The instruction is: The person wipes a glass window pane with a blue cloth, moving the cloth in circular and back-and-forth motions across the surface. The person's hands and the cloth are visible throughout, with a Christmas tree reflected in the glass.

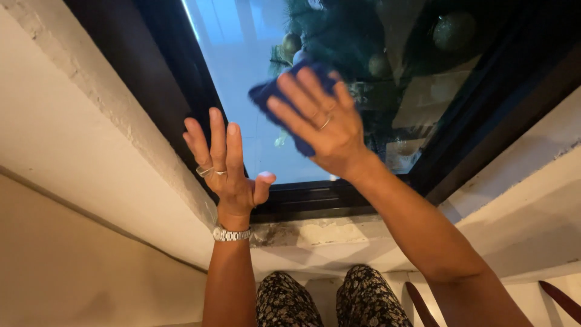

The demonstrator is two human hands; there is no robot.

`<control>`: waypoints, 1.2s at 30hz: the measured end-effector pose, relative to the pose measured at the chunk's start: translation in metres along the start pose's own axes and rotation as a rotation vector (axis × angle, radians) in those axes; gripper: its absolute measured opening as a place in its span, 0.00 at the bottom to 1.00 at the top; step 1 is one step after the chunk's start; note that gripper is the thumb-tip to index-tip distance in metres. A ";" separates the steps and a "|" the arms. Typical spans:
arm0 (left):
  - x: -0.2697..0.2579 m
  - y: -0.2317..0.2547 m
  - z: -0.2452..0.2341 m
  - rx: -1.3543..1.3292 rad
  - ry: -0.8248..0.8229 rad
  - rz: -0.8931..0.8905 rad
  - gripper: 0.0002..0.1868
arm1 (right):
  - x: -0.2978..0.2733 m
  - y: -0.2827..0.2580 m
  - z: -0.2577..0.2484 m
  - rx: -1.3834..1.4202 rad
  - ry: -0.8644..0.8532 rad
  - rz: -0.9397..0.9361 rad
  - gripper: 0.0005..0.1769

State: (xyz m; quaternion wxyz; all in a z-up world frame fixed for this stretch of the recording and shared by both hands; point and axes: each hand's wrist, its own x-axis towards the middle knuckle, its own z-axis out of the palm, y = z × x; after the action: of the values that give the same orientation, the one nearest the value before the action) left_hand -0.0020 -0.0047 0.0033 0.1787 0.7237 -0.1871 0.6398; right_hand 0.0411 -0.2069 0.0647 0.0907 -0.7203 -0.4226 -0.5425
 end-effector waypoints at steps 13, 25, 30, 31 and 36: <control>-0.001 0.001 0.003 -0.022 0.027 -0.009 0.41 | -0.127 0.009 -0.048 -0.058 0.262 0.717 0.32; -0.002 0.002 0.006 -0.026 0.032 -0.035 0.41 | -0.139 0.000 0.002 -0.185 0.144 0.675 0.45; -0.003 0.000 0.004 -0.031 0.030 -0.027 0.41 | -0.136 -0.010 0.030 -0.180 0.052 0.496 0.44; -0.002 -0.001 0.004 -0.035 0.030 -0.016 0.41 | -0.133 -0.013 0.037 -0.209 0.045 0.437 0.44; -0.004 -0.003 0.002 -0.052 0.007 -0.018 0.41 | -0.120 -0.029 0.052 -0.217 0.043 0.383 0.44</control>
State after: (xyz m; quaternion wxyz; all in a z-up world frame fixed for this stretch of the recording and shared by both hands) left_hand 0.0008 -0.0030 -0.0014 0.2039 0.7181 -0.1964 0.6357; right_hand 0.0509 -0.2192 -0.0682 0.1231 -0.7813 -0.2153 -0.5727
